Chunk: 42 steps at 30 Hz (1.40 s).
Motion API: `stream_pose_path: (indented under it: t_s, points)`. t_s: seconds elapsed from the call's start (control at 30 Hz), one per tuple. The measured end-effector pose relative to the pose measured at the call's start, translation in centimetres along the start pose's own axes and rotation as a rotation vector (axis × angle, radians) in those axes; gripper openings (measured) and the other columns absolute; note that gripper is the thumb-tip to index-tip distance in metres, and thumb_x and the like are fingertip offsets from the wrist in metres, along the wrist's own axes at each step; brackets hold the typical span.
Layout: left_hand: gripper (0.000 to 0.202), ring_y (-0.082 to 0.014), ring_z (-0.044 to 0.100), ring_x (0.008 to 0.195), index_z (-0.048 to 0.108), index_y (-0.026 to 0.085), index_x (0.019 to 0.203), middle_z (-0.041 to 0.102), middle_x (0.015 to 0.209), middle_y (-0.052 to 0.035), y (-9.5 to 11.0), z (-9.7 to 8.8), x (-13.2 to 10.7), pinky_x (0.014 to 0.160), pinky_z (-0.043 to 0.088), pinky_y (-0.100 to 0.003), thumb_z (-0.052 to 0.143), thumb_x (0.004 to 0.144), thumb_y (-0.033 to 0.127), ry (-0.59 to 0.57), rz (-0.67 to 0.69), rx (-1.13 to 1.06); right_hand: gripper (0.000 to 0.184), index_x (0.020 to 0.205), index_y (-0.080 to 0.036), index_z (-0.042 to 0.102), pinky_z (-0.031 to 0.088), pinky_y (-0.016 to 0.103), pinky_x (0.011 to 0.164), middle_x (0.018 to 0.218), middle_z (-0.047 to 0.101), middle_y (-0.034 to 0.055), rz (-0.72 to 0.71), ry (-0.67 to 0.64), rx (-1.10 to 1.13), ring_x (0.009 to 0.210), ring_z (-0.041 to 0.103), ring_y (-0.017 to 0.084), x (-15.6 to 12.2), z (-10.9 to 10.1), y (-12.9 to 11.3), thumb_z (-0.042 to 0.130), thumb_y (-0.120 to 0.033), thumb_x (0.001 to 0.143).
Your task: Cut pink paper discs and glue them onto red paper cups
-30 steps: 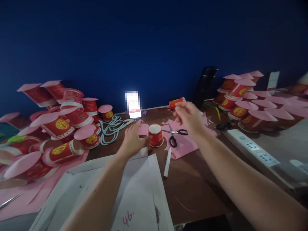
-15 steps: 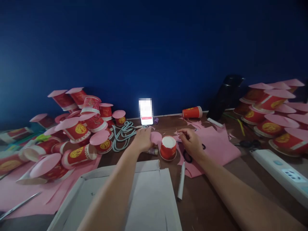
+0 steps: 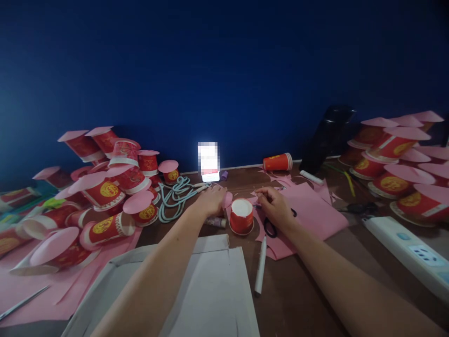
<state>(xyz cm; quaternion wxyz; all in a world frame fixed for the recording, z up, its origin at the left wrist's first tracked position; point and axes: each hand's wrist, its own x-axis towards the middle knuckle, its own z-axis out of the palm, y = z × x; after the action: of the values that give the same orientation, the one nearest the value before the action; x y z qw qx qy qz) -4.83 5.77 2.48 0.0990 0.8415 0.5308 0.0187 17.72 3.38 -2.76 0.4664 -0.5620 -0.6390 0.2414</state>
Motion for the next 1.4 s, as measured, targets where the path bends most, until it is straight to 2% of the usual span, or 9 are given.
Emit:
stream_pose_path:
  t_s: [0.23,0.4,0.53,0.67,0.87,1.07,1.23,1.33,1.4]
  points:
    - [0.071,-0.0332,0.055,0.114,0.042,0.018,0.133,0.054,0.129,-0.0163,-0.3,-0.1,-0.3,0.089,0.045,-0.041,0.066,0.066,0.021,0.027,-0.079,0.108,0.02,0.095,-0.02,0.065,0.048,0.032,0.069,0.078,0.069,0.0033,-0.014,-0.016,-0.017,0.072,0.065,0.019,0.1,0.1,0.5,0.051,-0.03,0.085]
    - [0.064,-0.029,0.06,0.103,0.037,0.021,0.138,0.062,0.116,-0.0132,0.7,-2.1,-1.4,0.079,0.046,-0.037,0.055,0.076,0.021,0.192,-0.078,0.075,0.021,0.095,-0.019,0.064,0.047,0.032,0.066,0.073,0.067,0.0029,0.027,-0.019,0.064,0.069,0.063,0.019,0.0,0.1,-0.1,0.053,-0.033,0.085]
    - [0.065,-0.0287,0.056,0.109,0.032,0.018,0.143,0.059,0.122,-0.014,3.0,-4.3,-2.8,0.092,0.041,-0.043,0.049,0.08,0.016,0.358,-0.019,0.201,0.027,0.094,-0.019,0.064,0.044,0.028,0.058,0.077,0.065,0.0027,0.058,-0.018,0.269,0.065,0.058,0.016,-0.2,-0.3,-1.2,0.057,-0.043,0.084]
    - [0.061,-0.0264,0.052,0.113,0.032,0.018,0.144,0.058,0.125,-0.0099,5.8,-5.7,-4.3,0.106,0.03,-0.049,0.047,0.084,0.015,0.44,0.121,0.308,0.031,0.094,-0.021,0.069,0.043,0.026,0.062,0.085,0.065,0.0033,0.033,-0.019,0.431,0.074,0.057,0.015,-0.7,-1.0,-2.8,0.062,-0.048,0.082]
    - [0.055,-0.0249,0.053,0.11,0.033,0.018,0.144,0.062,0.115,-0.0087,8.9,-6.5,-6.2,0.11,0.023,-0.057,0.038,0.09,0.012,0.438,0.23,0.418,0.033,0.086,-0.021,0.069,0.043,0.027,0.067,0.084,0.064,0.0026,-0.073,-0.057,0.438,0.075,0.055,0.015,-1.5,-1.9,-5.1,0.067,-0.052,0.077]
    - [0.055,-0.0247,0.055,0.109,0.037,0.014,0.142,0.063,0.109,-0.0092,10.3,-6.3,-7.0,0.113,0.019,-0.059,0.036,0.088,0.006,0.416,0.267,0.435,0.02,0.078,-0.021,0.065,0.043,0.027,0.069,0.076,0.06,-0.0006,-0.128,-0.031,0.544,0.073,0.054,0.014,-2.4,-1.5,-6.2,0.073,-0.039,0.075]
    - [0.056,-0.0255,0.043,0.127,0.036,0.024,0.143,0.051,0.137,-0.0087,9.2,-6.0,-8.0,0.114,0.019,-0.057,0.044,0.089,0.011,0.583,0.303,0.244,0.018,0.073,-0.021,0.062,0.038,0.023,0.061,0.068,0.054,-0.0033,0.036,0.017,0.736,0.063,0.047,0.009,-2.6,-1.6,-6.4,0.073,-0.036,0.076]
    - [0.057,-0.0282,0.043,0.127,0.04,0.022,0.14,0.049,0.137,-0.0116,7.6,-5.7,-9.0,0.105,0.036,-0.05,0.056,0.086,0.027,0.743,0.121,-0.086,0.022,0.071,-0.021,0.059,0.032,0.021,0.053,0.062,0.051,-0.0043,0.146,-0.05,0.946,0.056,0.042,0.008,-2.5,-1.9,-6.5,0.074,-0.036,0.074]
    - [0.048,-0.0236,0.056,0.108,0.05,0.021,0.131,0.06,0.12,-0.0108,6.5,-5.1,-9.3,0.091,0.048,-0.04,0.055,0.087,0.039,0.824,-0.066,-0.427,0.023,0.069,-0.02,0.058,0.031,0.021,0.051,0.061,0.051,-0.0037,0.188,-0.102,1.028,0.056,0.042,0.008,-2.5,-2.2,-6.6,0.075,-0.034,0.073]
